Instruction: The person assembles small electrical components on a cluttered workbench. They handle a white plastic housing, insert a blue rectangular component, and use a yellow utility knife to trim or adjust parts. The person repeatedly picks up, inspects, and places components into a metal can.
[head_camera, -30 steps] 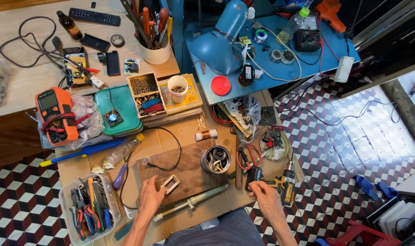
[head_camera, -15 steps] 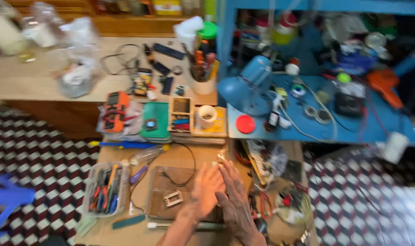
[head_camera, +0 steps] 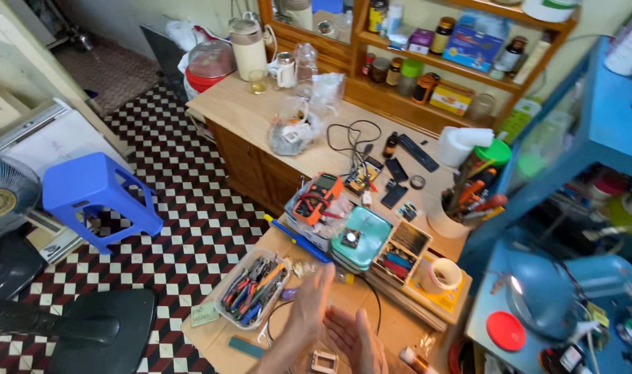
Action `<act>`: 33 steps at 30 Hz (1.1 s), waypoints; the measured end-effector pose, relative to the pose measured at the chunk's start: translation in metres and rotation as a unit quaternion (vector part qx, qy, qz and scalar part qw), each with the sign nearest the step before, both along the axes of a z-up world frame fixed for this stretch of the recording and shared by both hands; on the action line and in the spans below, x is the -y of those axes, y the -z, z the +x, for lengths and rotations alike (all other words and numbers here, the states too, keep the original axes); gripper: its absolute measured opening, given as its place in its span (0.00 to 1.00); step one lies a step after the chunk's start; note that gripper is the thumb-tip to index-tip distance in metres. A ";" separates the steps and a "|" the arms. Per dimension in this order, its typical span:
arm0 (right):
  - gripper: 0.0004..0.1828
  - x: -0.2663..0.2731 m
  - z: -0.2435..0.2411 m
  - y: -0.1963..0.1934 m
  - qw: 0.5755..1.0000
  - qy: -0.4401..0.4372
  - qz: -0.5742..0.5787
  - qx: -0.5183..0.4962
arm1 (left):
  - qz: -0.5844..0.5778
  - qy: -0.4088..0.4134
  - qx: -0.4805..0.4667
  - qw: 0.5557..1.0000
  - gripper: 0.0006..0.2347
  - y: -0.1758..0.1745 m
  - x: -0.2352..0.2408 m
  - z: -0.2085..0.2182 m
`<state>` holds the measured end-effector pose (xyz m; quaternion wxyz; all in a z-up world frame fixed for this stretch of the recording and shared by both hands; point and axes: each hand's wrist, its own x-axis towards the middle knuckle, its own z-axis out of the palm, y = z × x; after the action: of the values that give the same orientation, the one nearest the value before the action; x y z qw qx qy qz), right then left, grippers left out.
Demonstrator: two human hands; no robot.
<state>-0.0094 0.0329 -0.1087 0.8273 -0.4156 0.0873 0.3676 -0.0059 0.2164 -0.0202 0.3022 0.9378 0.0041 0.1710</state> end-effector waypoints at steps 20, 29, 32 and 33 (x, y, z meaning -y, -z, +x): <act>0.30 -0.262 0.188 0.096 0.961 0.046 -0.269 0.037 | -0.212 -0.056 -0.162 0.962 0.60 0.071 -0.352 0.522; 0.31 -0.210 0.196 0.128 0.963 0.038 -0.261 -0.058 | -0.048 -0.128 -0.092 0.986 0.25 0.109 -0.314 0.574; 0.31 -0.193 0.192 0.134 0.964 0.049 -0.248 -0.077 | -0.296 -0.207 -0.103 0.927 0.15 0.096 -0.338 0.583; 0.31 -0.188 0.189 0.137 0.966 0.052 -0.238 -0.081 | -0.346 -0.189 -0.087 0.915 0.15 0.088 -0.347 0.583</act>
<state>0.1796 0.2207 -0.2458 0.7126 -0.5641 0.2608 0.3256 0.5774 0.5636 -0.1082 0.5685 0.7675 0.2661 0.1306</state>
